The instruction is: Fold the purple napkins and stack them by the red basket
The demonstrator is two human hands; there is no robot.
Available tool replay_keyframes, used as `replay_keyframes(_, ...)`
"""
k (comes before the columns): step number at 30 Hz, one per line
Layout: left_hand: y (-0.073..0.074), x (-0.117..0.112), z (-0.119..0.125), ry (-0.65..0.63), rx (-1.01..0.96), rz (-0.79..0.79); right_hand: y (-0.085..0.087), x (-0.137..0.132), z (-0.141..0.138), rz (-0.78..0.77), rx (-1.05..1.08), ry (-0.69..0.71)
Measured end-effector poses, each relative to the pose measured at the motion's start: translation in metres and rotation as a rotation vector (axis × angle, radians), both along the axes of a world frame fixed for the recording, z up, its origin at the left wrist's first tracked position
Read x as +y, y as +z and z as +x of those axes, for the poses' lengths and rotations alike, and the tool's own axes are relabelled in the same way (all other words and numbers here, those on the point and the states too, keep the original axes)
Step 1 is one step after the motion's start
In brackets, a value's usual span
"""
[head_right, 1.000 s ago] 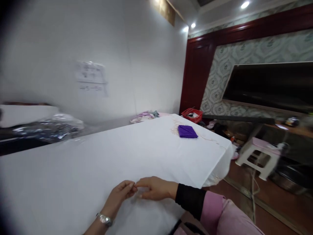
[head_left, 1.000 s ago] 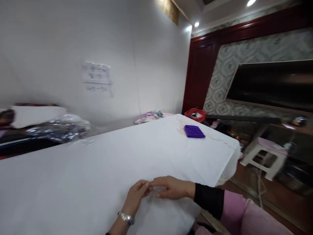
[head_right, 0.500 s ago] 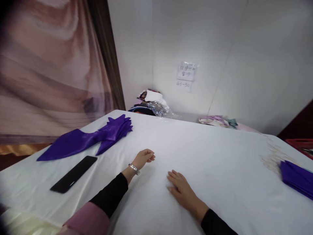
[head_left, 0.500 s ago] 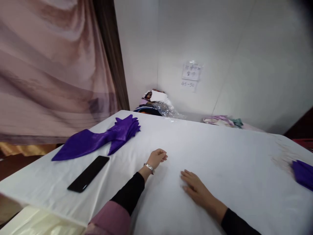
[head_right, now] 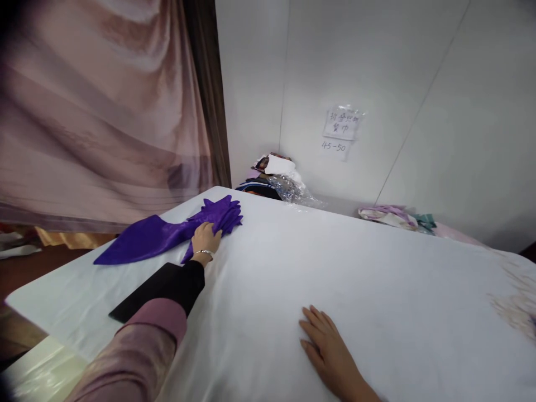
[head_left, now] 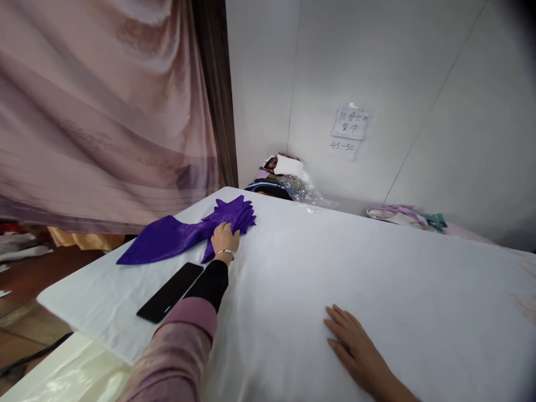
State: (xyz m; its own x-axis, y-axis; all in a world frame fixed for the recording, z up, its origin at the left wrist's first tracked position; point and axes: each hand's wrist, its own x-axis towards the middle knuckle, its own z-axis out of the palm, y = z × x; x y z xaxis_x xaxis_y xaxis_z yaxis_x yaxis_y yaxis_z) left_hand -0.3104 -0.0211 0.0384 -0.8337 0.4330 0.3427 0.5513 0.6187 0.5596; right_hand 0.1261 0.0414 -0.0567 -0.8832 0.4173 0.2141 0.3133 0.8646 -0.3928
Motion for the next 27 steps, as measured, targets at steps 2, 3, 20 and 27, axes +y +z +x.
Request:
replay_keyframes(2,-0.005,0.002,-0.01,0.048,0.002,-0.038,0.0,-0.001,0.0,0.008,0.0,-0.006)
replay_keyframes(3,-0.008,0.003,-0.014,0.069,-0.001,-0.053,0.0,-0.001,0.0,0.01,-0.001,-0.007)
replay_keyframes(20,0.017,0.014,-0.036,0.164,-0.053,0.215,0.015,-0.005,-0.005,-0.057,-0.018,-0.014)
replay_keyframes(27,0.063,0.055,0.059,-0.185,0.007,0.529,0.029,-0.011,-0.011,-0.243,0.089,-0.062)
